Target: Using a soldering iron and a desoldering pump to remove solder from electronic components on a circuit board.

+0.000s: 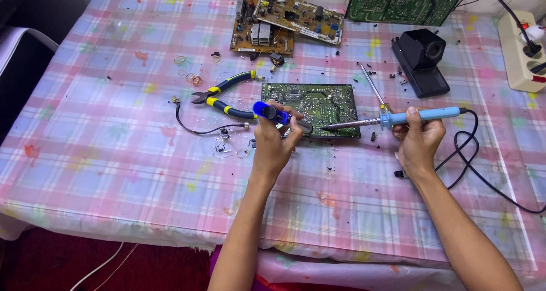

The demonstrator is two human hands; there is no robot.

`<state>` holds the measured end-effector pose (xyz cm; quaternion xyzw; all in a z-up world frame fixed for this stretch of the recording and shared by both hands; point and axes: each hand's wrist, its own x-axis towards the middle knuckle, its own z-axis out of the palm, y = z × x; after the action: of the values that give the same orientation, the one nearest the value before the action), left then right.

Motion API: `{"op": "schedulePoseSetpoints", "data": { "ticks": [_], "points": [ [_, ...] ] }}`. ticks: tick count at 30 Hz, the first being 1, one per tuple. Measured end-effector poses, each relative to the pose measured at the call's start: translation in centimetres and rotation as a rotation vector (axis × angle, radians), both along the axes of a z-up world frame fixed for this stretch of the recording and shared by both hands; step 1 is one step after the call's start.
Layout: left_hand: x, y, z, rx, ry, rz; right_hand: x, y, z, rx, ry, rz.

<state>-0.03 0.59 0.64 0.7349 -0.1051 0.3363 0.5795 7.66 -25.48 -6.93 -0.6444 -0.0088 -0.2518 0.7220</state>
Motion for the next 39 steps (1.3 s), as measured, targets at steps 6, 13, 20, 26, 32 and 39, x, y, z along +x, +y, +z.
{"op": "schedulePoseSetpoints", "data": {
  "ticks": [6, 13, 20, 26, 32, 39],
  "points": [
    [0.1, -0.1, 0.0, 0.005, -0.001, 0.004, -0.1, 0.5, 0.0, 0.012, -0.02, 0.018],
    [0.1, 0.0, 0.0, 0.011, 0.02, 0.005, 0.3, 0.3, -0.8, 0.058, 0.053, 0.018],
    [0.0, -0.1, 0.0, -0.01, 0.017, 0.0, 0.1, 0.3, -0.1, 0.071, 0.069, 0.003],
    [0.0, 0.0, 0.1, 0.004, 0.026, 0.001, 0.4, -0.1, -0.7, 0.045, 0.04, -0.015],
    [-0.2, -0.1, 0.1, 0.025, 0.031, 0.007, 0.1, 0.2, -0.5, 0.047, 0.043, -0.033],
    [0.0, -0.1, -0.1, 0.029, 0.007, 0.019, 0.4, 0.0, -0.6, 0.052, 0.036, -0.04]
  ]
}}
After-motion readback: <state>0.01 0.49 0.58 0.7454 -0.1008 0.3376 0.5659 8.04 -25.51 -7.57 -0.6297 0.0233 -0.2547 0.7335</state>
